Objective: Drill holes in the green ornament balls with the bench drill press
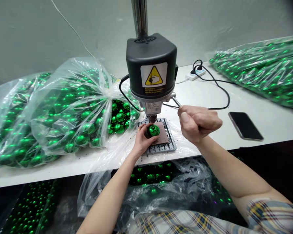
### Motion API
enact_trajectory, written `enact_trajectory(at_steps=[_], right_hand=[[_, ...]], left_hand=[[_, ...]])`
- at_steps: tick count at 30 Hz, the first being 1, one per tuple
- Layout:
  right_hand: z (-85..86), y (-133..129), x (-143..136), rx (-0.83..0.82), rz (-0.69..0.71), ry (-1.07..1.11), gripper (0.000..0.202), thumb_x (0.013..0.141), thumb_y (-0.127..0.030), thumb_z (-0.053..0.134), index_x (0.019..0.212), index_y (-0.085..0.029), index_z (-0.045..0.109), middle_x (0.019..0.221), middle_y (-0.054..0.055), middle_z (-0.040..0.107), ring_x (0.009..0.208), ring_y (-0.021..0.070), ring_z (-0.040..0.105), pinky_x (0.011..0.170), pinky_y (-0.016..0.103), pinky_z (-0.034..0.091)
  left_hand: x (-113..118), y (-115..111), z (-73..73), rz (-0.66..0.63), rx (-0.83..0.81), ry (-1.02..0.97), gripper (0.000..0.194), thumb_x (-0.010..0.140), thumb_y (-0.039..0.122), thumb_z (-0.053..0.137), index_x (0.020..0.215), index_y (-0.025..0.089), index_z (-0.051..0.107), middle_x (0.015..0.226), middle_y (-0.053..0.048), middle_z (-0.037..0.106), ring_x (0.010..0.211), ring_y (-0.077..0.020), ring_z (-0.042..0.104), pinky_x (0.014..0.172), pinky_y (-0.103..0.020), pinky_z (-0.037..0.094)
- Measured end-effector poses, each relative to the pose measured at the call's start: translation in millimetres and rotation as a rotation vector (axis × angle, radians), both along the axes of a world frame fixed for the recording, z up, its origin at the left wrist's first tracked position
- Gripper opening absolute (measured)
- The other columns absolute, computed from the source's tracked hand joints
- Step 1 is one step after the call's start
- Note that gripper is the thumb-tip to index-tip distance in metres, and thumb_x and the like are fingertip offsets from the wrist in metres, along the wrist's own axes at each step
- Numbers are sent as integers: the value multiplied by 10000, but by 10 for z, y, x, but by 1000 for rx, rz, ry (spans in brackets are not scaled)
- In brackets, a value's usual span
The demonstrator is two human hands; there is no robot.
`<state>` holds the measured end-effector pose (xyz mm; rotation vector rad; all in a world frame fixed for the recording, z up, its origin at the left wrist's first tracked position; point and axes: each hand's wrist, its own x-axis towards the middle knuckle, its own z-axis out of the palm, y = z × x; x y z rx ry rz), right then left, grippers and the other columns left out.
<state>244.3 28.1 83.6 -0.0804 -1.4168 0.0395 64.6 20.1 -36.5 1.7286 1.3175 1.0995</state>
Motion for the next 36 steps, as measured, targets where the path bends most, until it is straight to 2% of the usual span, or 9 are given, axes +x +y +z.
enact_trajectory(at_steps=[5,10,14,19,21,24,29,33,36], right_hand=[[40,-37,-31,-49,20,21,461,806,11,532,543,-199,216,475,-68,222,380,58,235,420,282,174],[570,86,-110,-410,24,240,458,819,-64,593,456,-199,350,391,-70,309,332,62,266,354,271,160],[916,184,-135,-635,118,291,428,785,-31,594,447,-214,406,379,-70,335,303,58,235,313,273,111],[923,179,-124,-649,135,272,441,794,-86,662,449,-205,415,391,-58,359,313,52,261,319,263,130],[897,176,-121,-640,120,261,461,802,-135,704,455,-204,408,399,-57,358,319,53,271,323,262,143],[884,183,-122,-600,114,276,480,807,-163,727,457,-205,401,398,-63,346,312,47,257,311,261,134],[893,186,-120,-611,110,249,469,822,-162,706,468,-201,401,405,-63,354,319,39,271,306,248,145],[894,201,-128,-607,122,274,441,781,-108,671,453,-208,394,388,-67,343,309,47,251,304,266,117],[888,227,-127,-587,96,284,477,787,-156,694,453,-219,358,379,-72,307,306,50,236,308,277,98]], left_hand=[[11,11,13,-12,-19,-36,604,672,311,874,1229,199,667,1291,-110,591,1277,-298,535,1136,-449,402],[79,-24,82,97,-11,-43,556,653,280,872,1162,199,663,1209,-99,630,1189,-287,581,1051,-445,456],[9,-484,212,259,84,137,441,710,261,818,1104,217,626,1087,-86,650,1059,-283,596,930,-447,491],[-373,-1058,409,-47,73,430,511,728,426,838,1156,250,621,1046,-82,687,996,-317,589,839,-444,500],[-585,-936,499,72,132,412,340,876,400,698,1169,248,615,1080,-89,683,1016,-299,601,869,-430,497],[-872,-418,582,364,179,512,190,966,231,515,1106,219,643,1102,-118,654,1053,-299,599,954,-451,466],[-1039,269,503,305,-57,811,321,768,144,722,1074,226,672,1047,-111,611,1025,-328,614,892,-432,507],[-1009,194,554,417,28,674,364,748,201,729,1103,216,651,1057,-93,604,936,-274,634,891,-422,518],[-887,-29,686,475,86,157,406,788,319,705,1177,238,618,1086,-66,621,905,-216,650,873,-390,546]])
